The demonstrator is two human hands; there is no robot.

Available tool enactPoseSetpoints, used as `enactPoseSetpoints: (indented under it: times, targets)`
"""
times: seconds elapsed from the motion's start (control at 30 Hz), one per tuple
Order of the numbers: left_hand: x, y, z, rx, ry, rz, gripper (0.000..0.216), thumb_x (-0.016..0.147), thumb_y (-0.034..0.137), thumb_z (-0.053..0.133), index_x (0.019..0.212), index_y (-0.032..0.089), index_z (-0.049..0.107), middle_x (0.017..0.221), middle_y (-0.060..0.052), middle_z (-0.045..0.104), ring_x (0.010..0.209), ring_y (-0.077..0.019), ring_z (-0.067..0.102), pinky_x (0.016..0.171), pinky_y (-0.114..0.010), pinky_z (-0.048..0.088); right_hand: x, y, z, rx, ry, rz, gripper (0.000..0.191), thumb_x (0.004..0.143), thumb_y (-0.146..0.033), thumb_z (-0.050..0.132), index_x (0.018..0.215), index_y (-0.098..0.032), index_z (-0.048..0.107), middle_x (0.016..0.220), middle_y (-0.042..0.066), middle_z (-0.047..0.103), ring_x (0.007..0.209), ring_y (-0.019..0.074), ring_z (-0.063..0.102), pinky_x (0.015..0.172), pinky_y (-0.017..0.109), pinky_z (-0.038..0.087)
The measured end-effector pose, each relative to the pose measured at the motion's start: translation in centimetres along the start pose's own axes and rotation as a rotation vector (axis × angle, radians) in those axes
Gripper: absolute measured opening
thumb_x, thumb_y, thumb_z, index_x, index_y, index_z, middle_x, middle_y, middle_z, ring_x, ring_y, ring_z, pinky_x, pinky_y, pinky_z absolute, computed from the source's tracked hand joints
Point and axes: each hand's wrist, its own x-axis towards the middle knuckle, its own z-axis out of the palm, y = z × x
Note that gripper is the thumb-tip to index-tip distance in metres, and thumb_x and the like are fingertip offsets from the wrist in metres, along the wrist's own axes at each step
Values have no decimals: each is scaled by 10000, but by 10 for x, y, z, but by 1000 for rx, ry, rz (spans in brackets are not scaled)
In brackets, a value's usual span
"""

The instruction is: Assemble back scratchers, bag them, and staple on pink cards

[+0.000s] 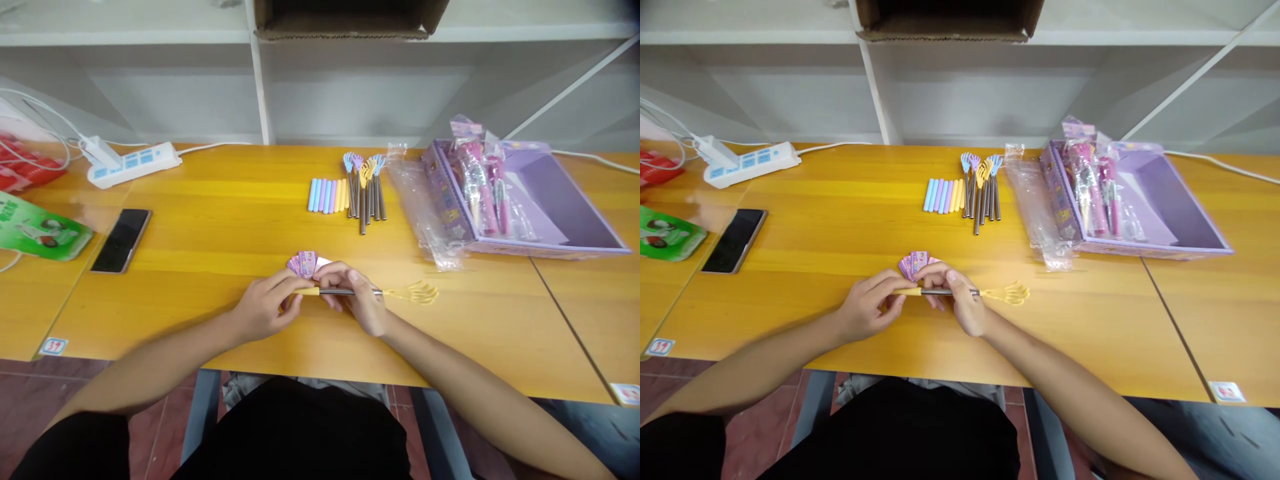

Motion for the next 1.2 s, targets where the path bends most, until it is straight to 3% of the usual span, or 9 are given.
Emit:
enactPoseSetpoints:
  times: [0.53, 0.8, 1.2]
  targets:
    - [0, 15, 3, -29, 50, -59, 206, 1027, 161, 587, 1201, 189, 693, 1025, -39, 740, 632, -78, 625, 612, -216, 532, 1, 0, 7, -9, 6, 51, 588, 1140, -625, 270, 1333, -240, 669, 866, 13, 569, 613, 138, 477, 537, 294, 397]
    - [0, 18, 4, -30, 68, -62, 183, 1023, 169, 603, 1175, 183, 704, 1008, -36, 742, 616, -67, 625, 600, -206, 538, 1, -2, 13, -2, 7, 56, 555, 1144, -609, 279, 1306, -254, 674, 900, 39, 601, 705, 169, 542, 601, 318, 446]
    - [0, 21, 8, -35, 88, -63, 153, 1003, 166, 610, 1123, 192, 700, 963, -25, 727, 595, -67, 621, 592, -206, 548, 2, -3, 20, -30, -25, 14, 562, 1162, -566, 255, 1324, -214, 661, 906, 43, 627, 687, 161, 517, 629, 325, 460]
